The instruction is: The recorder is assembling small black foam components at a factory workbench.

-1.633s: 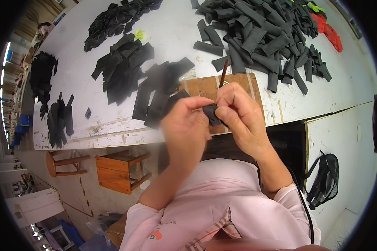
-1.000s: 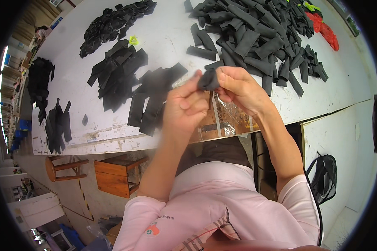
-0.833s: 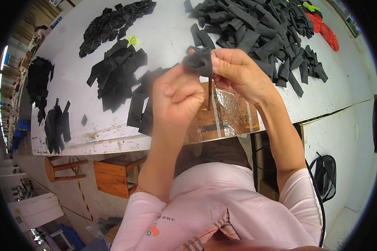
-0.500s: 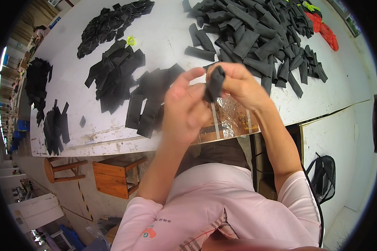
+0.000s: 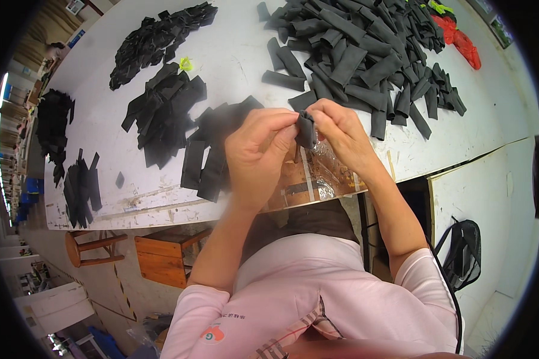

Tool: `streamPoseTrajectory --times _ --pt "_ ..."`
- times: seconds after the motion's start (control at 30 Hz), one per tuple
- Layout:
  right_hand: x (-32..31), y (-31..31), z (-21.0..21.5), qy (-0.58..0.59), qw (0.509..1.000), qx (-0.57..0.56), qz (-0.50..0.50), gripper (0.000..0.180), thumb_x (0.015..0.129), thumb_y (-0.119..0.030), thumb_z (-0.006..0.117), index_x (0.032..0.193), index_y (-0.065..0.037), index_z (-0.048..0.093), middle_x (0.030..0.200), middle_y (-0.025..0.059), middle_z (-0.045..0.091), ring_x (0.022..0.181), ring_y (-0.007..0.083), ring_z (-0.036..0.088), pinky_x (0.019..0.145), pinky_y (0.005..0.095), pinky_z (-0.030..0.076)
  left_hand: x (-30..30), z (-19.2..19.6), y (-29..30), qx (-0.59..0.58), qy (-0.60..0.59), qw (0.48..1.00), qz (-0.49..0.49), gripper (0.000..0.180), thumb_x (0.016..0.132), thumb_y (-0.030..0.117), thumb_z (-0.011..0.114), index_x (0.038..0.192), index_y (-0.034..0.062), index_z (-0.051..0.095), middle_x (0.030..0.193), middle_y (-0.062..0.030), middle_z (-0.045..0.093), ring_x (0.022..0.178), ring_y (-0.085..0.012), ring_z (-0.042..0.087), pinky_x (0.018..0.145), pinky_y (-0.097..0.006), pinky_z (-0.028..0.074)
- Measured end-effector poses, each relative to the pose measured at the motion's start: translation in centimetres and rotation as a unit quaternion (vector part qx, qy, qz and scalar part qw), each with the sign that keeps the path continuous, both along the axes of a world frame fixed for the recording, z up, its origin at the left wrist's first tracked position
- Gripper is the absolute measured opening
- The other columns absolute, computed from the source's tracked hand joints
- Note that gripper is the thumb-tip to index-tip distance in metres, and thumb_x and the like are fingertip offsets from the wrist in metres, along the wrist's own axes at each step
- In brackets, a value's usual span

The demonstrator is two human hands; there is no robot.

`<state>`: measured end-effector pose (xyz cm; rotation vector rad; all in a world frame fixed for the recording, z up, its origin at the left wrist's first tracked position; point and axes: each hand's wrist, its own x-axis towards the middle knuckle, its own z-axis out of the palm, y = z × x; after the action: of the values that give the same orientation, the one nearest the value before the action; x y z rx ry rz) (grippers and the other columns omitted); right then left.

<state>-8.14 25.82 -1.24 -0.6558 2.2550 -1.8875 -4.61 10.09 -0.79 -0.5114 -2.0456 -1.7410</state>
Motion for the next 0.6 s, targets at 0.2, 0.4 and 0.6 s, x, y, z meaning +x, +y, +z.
streamPoseTrajectory --times 0.2,0.4,0.6 --pt "1.3 -0.3 4.6 0.333 0.911 0.243 -0.004 0.022 0.075 -0.021 0.058 0.078 0.001 0.053 0.073 0.0108 0.053 0.067 0.0277 0.052 0.058 0.0329 0.042 1.3 1.6 1.3 0.274 0.006 0.962 0.005 0.01 0.082 0.0 0.051 0.09 -0.0051 0.054 0.086 -0.0066 0.057 0.076 -0.0091 0.052 0.071 -0.021 0.042" --pt "0.5 0.2 -1.6 0.266 0.944 0.193 0.026 0.018 0.074 -0.017 0.057 0.074 0.0 0.052 0.071 0.0145 0.056 0.071 0.0318 0.053 0.059 0.0403 0.041 0.5 -3.9 1.0 0.245 -0.092 0.965 0.012 0.015 0.081 0.005 0.055 0.092 -0.0041 0.053 0.091 -0.0096 0.056 0.081 -0.0113 0.052 0.074 -0.024 0.043" --pt "1.1 0.3 -0.2 0.278 0.94 0.198 0.017 0.018 0.078 -0.018 0.054 0.075 0.0 0.053 0.07 0.0152 0.054 0.07 0.0315 0.052 0.06 0.0391 0.042 -0.5 2.2 1.1 0.191 -0.129 0.959 -0.165 0.013 0.072 0.001 0.062 0.084 -0.0031 0.057 0.087 -0.0081 0.057 0.077 -0.0116 0.053 0.066 -0.023 0.045"
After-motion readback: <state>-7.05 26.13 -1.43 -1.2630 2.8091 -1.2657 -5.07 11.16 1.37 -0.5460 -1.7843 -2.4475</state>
